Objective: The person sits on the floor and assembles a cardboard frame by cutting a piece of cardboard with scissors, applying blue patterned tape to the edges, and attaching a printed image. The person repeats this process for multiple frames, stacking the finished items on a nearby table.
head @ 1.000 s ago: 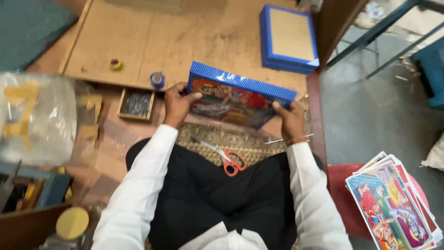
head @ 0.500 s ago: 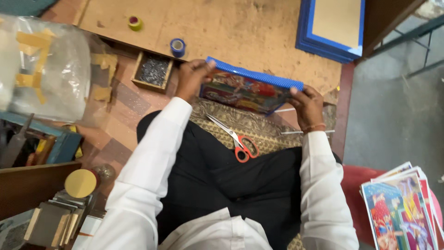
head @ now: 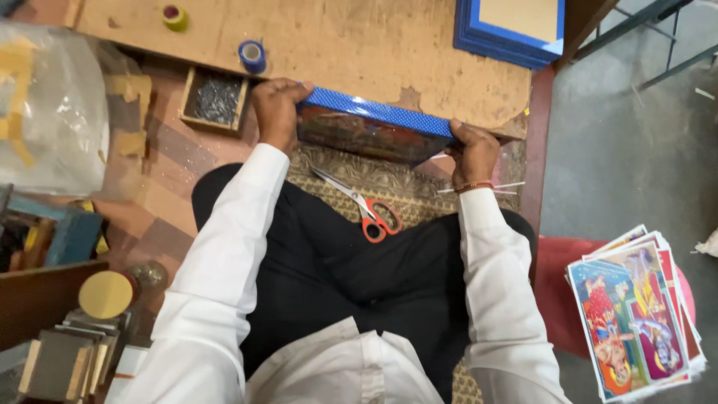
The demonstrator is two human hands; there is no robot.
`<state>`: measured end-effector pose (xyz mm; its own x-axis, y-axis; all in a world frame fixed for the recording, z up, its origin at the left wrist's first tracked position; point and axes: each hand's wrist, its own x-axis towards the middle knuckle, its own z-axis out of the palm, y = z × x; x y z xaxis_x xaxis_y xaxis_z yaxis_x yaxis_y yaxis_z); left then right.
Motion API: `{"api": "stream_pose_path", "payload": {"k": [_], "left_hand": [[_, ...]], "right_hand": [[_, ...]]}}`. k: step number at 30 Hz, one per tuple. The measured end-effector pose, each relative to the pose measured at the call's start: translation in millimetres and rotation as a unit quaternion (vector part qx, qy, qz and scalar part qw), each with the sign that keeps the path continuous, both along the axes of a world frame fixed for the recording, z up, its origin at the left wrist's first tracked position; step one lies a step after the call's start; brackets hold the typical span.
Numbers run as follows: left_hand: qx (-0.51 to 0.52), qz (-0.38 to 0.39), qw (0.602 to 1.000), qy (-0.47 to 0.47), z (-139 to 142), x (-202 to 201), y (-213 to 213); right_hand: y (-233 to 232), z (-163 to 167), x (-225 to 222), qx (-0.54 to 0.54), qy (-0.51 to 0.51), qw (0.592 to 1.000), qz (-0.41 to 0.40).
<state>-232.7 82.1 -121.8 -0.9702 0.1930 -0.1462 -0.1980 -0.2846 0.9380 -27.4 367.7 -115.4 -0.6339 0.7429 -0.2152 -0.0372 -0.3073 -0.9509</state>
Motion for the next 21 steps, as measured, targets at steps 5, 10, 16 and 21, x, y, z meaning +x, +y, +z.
{"api": "stream_pose_path", "payload": {"k": [5, 10, 16, 21], "left_hand": [[-0.006, -0.005, 1.0, -0.006, 1, 12, -8], [-0.006, -0.018, 1.0, 0.011, 19, 24, -19], [-0.046, -0.017, 0.998, 0.032, 32, 28, -20], [-0.052, 0.028, 0.993, 0.098, 28, 28, -21]], "right_hand": [[-10, 5, 4, -0.049, 0.013, 0.998, -0.022], [-13, 8, 12, -0.038, -0.023, 0.999, -0.012], [-24, 16, 9, 0.163, -0.028, 0.986, -0.001], [-53, 39, -10, 0.646, -0.029, 0.762, 0.034]]}}
